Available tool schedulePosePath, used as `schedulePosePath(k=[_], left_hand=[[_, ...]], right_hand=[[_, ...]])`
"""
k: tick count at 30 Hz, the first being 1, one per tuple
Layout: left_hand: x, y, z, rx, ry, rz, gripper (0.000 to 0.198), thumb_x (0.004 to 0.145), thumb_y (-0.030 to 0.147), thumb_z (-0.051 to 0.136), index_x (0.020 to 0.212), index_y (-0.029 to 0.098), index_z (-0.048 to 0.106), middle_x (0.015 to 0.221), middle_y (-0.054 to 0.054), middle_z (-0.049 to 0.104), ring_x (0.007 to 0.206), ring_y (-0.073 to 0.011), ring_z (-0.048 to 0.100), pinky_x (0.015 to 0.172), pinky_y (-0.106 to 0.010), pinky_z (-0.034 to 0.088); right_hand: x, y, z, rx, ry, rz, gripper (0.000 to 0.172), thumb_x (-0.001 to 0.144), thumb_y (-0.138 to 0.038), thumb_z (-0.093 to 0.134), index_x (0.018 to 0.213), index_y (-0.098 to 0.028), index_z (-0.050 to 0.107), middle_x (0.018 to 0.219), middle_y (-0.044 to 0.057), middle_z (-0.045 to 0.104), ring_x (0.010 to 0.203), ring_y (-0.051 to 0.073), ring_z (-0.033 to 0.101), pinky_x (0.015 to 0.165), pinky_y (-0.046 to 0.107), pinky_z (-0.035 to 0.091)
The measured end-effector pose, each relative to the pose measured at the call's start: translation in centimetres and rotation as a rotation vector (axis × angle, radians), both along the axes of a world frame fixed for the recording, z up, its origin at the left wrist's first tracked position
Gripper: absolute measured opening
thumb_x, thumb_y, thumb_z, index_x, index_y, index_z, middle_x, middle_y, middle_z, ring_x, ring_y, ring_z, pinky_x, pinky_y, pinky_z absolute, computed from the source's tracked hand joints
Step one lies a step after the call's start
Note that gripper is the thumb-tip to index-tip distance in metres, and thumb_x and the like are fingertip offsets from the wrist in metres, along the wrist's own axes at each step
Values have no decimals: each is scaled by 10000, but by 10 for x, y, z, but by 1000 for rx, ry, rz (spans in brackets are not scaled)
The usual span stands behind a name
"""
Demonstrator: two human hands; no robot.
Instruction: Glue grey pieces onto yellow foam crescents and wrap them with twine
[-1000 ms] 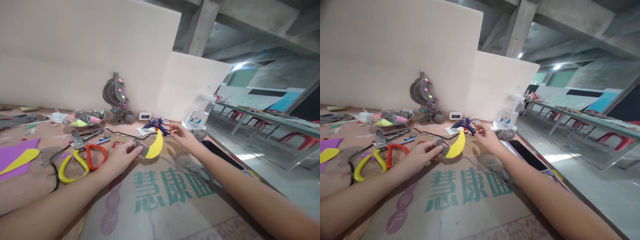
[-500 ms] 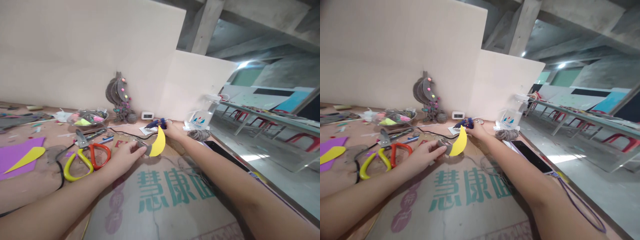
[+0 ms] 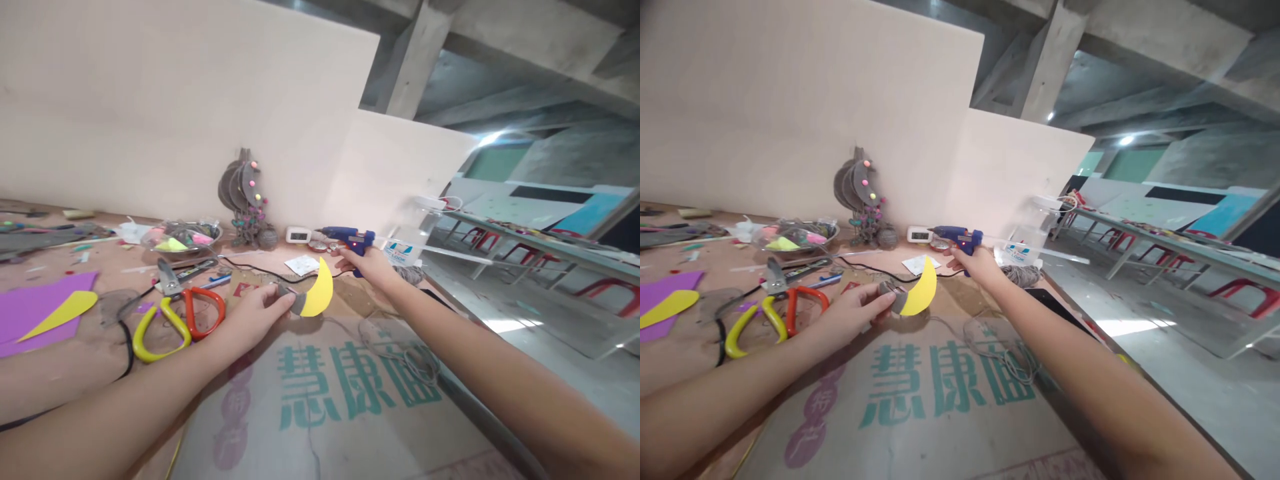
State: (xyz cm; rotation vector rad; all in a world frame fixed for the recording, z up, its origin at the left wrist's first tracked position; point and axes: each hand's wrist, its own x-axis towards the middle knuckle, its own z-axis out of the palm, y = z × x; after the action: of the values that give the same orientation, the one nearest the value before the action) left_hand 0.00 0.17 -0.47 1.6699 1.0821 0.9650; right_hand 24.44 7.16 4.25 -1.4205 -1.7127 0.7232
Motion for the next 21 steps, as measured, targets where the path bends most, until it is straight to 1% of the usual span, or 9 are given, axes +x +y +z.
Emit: schedulePosePath(k=[2,4,7,9,11,13,15,19,21], left_hand=[[0,-1,1,7,20,35,353,778,475,483,599,171,462,534,51,450,497,-91,405,481,-208,292],[-1,-1,2,10,45,61,351,784,470,475,595,175,452,520,55,446,462,-80,379,453,-205,271],[-2,-2,3,20,67,76,349,788,466,467,589,180,442,502,57,437,436,-76,376,426,-203,258],[-2,-2,4,27,82,81,350,787,462,463,579,182,439,489,59,421,423,-74,370,415,-204,255],[-2,-2,4,28,100,85,347,782,458,465,572,182,441,485,59,418,416,-73,361,406,-204,252],[-1,-2,6,23,101,87,339,774,453,471,571,182,445,489,56,425,419,-74,362,401,-201,252],[-1,-3,7,18,93,94,332,767,447,478,570,181,449,488,54,427,422,-74,361,399,-197,254],[-1,-6,9,8,104,134,319,766,419,488,563,178,436,480,59,414,415,-67,349,390,-188,249],[0,-7,10,16,111,143,310,770,408,488,570,178,433,485,61,409,422,-67,359,391,-183,255]], right_hand=[[2,-25,4,59,110,26,264,804,-382,556,936,-156,591,861,89,688,680,144,644,650,259,516],[4,-49,6,90,102,65,281,801,-417,558,832,-143,616,749,75,674,657,146,624,658,266,503],[4,-78,4,116,108,143,293,804,-439,547,777,-156,620,758,67,668,681,160,616,686,295,497],[1,-92,-1,82,73,148,299,783,-458,562,798,-169,639,820,74,681,768,194,626,732,322,494],[-4,-103,-7,20,31,115,302,751,-465,590,849,-188,658,894,75,690,858,226,622,771,345,487],[-8,-110,-12,-18,-23,106,288,751,-459,585,865,-206,663,921,64,688,884,233,614,785,349,479],[-11,-116,-17,-17,-85,130,263,762,-454,570,832,-212,649,870,54,675,829,219,609,744,334,478],[-15,-122,-22,-3,-164,159,251,726,-447,609,693,-203,560,675,14,583,630,166,548,570,281,441],[-16,-122,-24,7,-198,164,262,717,-438,622,669,-197,530,644,1,556,605,151,527,549,266,423]])
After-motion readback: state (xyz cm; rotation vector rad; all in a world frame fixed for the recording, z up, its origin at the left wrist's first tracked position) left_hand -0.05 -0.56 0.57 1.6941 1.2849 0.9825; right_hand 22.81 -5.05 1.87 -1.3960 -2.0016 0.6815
